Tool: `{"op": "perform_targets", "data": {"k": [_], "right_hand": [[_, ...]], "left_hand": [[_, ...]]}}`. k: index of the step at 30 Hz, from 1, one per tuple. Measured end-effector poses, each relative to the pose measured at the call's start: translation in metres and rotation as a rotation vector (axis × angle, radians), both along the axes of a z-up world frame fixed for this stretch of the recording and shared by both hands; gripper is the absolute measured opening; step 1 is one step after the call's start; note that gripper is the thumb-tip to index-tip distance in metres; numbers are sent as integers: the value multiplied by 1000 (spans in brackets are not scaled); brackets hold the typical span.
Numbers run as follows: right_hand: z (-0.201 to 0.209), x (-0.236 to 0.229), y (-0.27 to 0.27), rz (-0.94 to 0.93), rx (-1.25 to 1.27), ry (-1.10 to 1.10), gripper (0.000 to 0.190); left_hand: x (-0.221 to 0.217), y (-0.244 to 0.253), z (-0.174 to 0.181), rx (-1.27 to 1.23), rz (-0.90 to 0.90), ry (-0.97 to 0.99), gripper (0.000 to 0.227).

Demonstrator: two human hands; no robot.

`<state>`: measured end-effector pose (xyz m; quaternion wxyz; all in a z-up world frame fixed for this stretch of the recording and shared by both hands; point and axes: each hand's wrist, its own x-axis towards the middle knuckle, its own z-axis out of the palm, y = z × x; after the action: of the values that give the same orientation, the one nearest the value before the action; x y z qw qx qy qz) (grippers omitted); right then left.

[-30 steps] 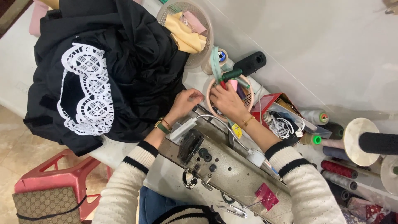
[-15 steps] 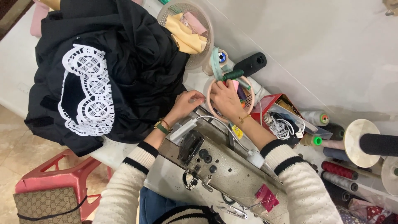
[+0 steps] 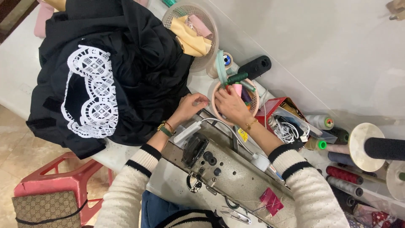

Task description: The person threads a sewing machine by guiding thread from a spool through the machine's tensioners and needle area. They use scissors to cut the thread and handle a basket of thread spools, moving it aside to access the workspace.

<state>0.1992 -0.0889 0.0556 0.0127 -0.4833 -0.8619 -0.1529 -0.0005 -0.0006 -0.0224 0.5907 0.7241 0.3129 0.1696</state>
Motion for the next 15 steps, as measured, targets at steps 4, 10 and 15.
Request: {"op": "perform_targets", "data": {"k": [4, 10, 15], "right_hand": [[8, 0, 1, 16, 15, 4, 11], [6, 5, -4, -18, -6, 23, 12], [33, 1, -11, -191, -123, 183, 29]], "left_hand": [[0, 0, 5, 16, -4, -1, 24], [-1, 0, 7, -4, -20, -6, 23], [0, 0, 6, -11, -20, -13, 22]]}}
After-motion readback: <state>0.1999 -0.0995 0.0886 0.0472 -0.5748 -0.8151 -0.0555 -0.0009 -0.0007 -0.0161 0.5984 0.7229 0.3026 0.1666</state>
